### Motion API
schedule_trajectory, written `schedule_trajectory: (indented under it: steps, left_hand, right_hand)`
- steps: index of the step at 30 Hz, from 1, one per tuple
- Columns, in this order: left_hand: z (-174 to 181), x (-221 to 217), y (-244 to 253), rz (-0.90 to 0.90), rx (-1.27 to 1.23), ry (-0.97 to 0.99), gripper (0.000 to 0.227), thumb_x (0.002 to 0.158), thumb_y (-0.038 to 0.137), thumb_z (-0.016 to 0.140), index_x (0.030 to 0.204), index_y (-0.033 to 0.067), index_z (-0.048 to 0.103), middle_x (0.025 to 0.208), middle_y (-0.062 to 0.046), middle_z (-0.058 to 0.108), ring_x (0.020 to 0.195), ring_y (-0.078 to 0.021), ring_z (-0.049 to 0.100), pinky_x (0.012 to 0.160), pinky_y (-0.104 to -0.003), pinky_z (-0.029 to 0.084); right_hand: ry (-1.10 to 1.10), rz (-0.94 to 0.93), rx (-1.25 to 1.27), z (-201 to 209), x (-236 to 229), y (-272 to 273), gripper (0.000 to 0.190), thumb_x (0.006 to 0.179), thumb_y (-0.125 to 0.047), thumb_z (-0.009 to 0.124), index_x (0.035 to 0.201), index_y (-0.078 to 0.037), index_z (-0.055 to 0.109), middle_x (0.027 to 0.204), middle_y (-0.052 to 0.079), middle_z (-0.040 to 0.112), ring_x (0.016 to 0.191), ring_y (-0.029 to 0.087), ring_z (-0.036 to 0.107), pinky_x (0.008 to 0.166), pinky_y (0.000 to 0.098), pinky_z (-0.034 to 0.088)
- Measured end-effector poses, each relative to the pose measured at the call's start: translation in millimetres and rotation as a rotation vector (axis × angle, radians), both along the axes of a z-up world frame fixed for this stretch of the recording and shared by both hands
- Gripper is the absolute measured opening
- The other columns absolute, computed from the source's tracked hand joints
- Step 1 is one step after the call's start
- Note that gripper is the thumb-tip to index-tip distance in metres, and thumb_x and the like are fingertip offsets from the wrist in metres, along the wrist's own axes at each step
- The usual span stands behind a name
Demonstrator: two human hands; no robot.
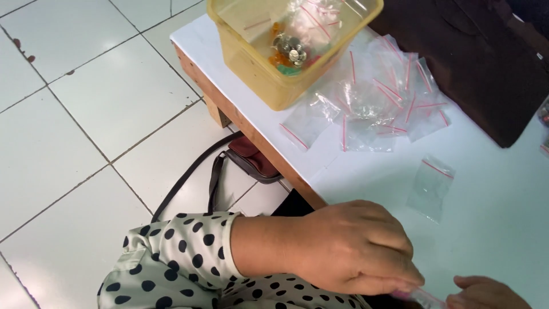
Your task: The person sorts various buttons from a large container into a row on a table and then places some into small plastic bags.
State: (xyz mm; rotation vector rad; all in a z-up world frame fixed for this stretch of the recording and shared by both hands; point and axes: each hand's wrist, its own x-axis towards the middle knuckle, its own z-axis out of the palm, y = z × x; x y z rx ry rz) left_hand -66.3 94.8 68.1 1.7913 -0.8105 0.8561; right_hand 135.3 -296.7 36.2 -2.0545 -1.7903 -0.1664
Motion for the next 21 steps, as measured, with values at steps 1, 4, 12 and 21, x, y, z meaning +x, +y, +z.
schedule_trajectory:
  steps: [1, 4, 12, 21]
  left_hand:
    - [6.0, 0.0, 12.3, 0.007, -0.003, -0.004, 0.016, 0.113, 0.022, 0.055, 0.118, 0.0102, 0.064, 0.101, -0.008, 0.064, 0.087, -0.0315, 0.069, 0.084, -0.044, 0.055]
    - [28.4, 9.2, 53.5, 0.074, 0.024, -0.047, 0.016, 0.111, 0.018, 0.055, 0.117, 0.0069, 0.065, 0.098, -0.010, 0.067, 0.087, -0.0283, 0.071, 0.082, -0.043, 0.058]
    - [93.0, 41.5, 174.5, 0.323, 0.090, -0.186, 0.014, 0.108, 0.011, 0.060, 0.111, 0.0004, 0.067, 0.095, -0.014, 0.069, 0.089, -0.0272, 0.070, 0.081, -0.040, 0.060]
    - [103.2, 38.8, 259.9, 0.641, 0.247, -0.103, 0.009, 0.112, -0.002, 0.064, 0.116, -0.0036, 0.072, 0.108, -0.013, 0.075, 0.099, -0.0265, 0.073, 0.086, -0.037, 0.054]
  right_hand:
    - [0.020, 0.062, -0.002, 4.9, -32.1, 41.6, 0.042, 0.081, -0.044, 0.068, 0.110, -0.014, 0.067, 0.101, -0.008, 0.077, 0.083, 0.008, 0.076, 0.099, 0.0397, 0.066]
    - [0.142, -0.360, 0.271, 49.2, -69.2, 156.9, 0.011, 0.091, 0.001, 0.074, 0.095, -0.009, 0.071, 0.098, 0.015, 0.069, 0.083, 0.022, 0.067, 0.075, 0.0298, 0.049]
    - [-0.008, -0.128, 0.252, 158.0, -65.3, 331.0, 0.008, 0.118, 0.020, 0.065, 0.125, 0.022, 0.067, 0.109, 0.028, 0.062, 0.083, 0.028, 0.047, 0.077, 0.0371, 0.031]
    - [-0.226, 0.113, 0.429, 145.6, -14.2, 451.4, 0.009, 0.120, 0.006, 0.076, 0.112, 0.009, 0.077, 0.107, 0.021, 0.071, 0.100, 0.039, 0.061, 0.093, 0.0483, 0.047]
